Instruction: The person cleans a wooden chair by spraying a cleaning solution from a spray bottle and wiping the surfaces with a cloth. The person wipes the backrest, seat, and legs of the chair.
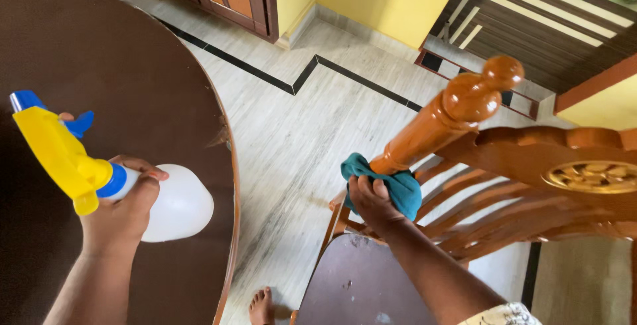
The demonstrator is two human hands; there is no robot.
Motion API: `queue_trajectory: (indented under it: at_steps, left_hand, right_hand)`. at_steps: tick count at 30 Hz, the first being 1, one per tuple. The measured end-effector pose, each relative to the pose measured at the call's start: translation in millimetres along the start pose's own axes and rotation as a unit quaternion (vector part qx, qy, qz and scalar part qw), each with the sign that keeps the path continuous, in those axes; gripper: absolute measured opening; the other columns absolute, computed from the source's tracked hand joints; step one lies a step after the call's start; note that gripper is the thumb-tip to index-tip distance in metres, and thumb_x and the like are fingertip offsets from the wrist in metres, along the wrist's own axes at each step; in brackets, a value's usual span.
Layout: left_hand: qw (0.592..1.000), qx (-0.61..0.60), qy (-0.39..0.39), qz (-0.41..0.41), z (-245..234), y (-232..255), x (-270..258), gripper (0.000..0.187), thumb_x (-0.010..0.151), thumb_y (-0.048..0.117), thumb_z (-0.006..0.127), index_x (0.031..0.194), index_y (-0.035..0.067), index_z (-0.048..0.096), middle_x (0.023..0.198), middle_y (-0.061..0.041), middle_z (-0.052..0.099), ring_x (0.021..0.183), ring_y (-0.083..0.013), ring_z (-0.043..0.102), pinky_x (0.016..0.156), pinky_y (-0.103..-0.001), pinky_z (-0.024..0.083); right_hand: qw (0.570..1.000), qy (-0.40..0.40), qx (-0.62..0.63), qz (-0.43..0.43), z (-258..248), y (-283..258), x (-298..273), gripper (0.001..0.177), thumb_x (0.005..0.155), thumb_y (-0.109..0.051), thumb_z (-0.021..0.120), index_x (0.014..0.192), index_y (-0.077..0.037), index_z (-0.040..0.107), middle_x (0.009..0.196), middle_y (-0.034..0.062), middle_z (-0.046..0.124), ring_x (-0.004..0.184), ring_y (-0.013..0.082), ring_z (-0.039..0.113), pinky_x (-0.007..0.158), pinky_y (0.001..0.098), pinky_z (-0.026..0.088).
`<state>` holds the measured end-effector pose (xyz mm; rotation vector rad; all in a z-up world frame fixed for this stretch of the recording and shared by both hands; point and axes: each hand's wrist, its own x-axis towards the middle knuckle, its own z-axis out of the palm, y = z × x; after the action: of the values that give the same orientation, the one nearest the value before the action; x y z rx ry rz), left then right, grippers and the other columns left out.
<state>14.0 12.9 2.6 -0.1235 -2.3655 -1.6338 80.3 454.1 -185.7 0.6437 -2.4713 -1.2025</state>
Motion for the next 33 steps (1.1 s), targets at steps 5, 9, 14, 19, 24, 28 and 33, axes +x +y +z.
queue_trajectory:
  at_steps: [5,9,14,19,24,28,33]
  left_hand:
    - [0.999,0.012,-0.009,-0.034,-2,-12,-2,0.007,0.087,-0.003,0.066,0.087,0.003,0.069,0.084,-0.005,0.072,0.071,-0.0109,0.062,0.067,-0.026,0.049]
    - [0.999,-0.005,-0.020,0.029,-1,-17,1,0.010,0.086,-0.005,0.061,0.086,0.002,0.067,0.085,-0.007,0.073,0.067,-0.0117,0.065,0.066,-0.025,0.053]
    - [1.000,0.000,-0.014,0.000,-3,-2,-5,0.011,0.083,-0.009,0.059,0.089,-0.001,0.064,0.091,-0.011,0.072,0.089,-0.0179,0.073,0.089,-0.032,0.059]
    - [0.999,-0.002,-0.020,0.050,-12,-28,-3,0.018,0.085,-0.009,0.059,0.099,0.003,0.057,0.084,-0.010,0.068,0.083,-0.0209,0.075,0.092,-0.042,0.063]
    - [0.983,-0.096,-0.051,0.149,-23,-84,-5,0.017,0.098,-0.002,0.070,0.105,0.010,0.060,0.086,-0.010,0.070,0.081,-0.0216,0.076,0.091,-0.044,0.062]
    - [0.985,-0.117,-0.040,0.123,-29,-88,-10,0.021,0.098,0.004,0.073,0.112,0.015,0.062,0.084,-0.008,0.071,0.077,-0.0200,0.077,0.089,-0.043,0.062]
    - [0.981,-0.113,-0.102,0.121,-43,-92,-1,0.008,0.096,0.006,0.073,0.096,0.013,0.070,0.084,-0.009,0.072,0.082,-0.0211,0.079,0.090,-0.045,0.061]
  right_hand:
    - [0.994,-0.095,0.041,-0.034,32,-40,3,0.026,0.088,-0.026,0.061,0.107,-0.013,0.072,0.114,0.0066,0.055,0.108,0.0295,0.048,0.087,0.0476,0.036]
    - [0.994,-0.058,0.095,0.003,48,-67,10,0.027,0.082,-0.031,0.061,0.098,-0.014,0.075,0.104,0.0060,0.055,0.107,0.0287,0.049,0.087,0.0449,0.038]
    - [0.985,-0.140,0.072,-0.066,73,-102,17,0.032,0.081,-0.031,0.060,0.101,-0.012,0.076,0.107,0.0106,0.057,0.102,0.0324,0.050,0.082,0.0476,0.040]
    - [0.980,-0.101,0.172,-0.010,90,-129,18,0.030,0.081,-0.026,0.061,0.104,-0.013,0.075,0.119,0.0084,0.056,0.109,0.0327,0.050,0.090,0.0504,0.040]
    - [0.863,-0.316,0.393,-0.022,60,-110,47,0.030,0.082,-0.013,0.068,0.111,-0.019,0.072,0.144,0.0055,0.042,0.125,0.0323,0.045,0.108,0.0548,0.034]
    - [0.794,-0.344,0.500,0.039,57,-104,43,0.060,0.084,-0.008,0.070,0.139,-0.029,0.057,0.151,0.0076,0.034,0.133,0.0310,0.043,0.113,0.0482,0.036]
    - [0.834,-0.253,0.479,0.108,78,-139,20,0.084,0.079,-0.001,0.069,0.155,-0.023,0.041,0.150,0.0177,0.036,0.138,0.0418,0.040,0.107,0.0513,0.039]
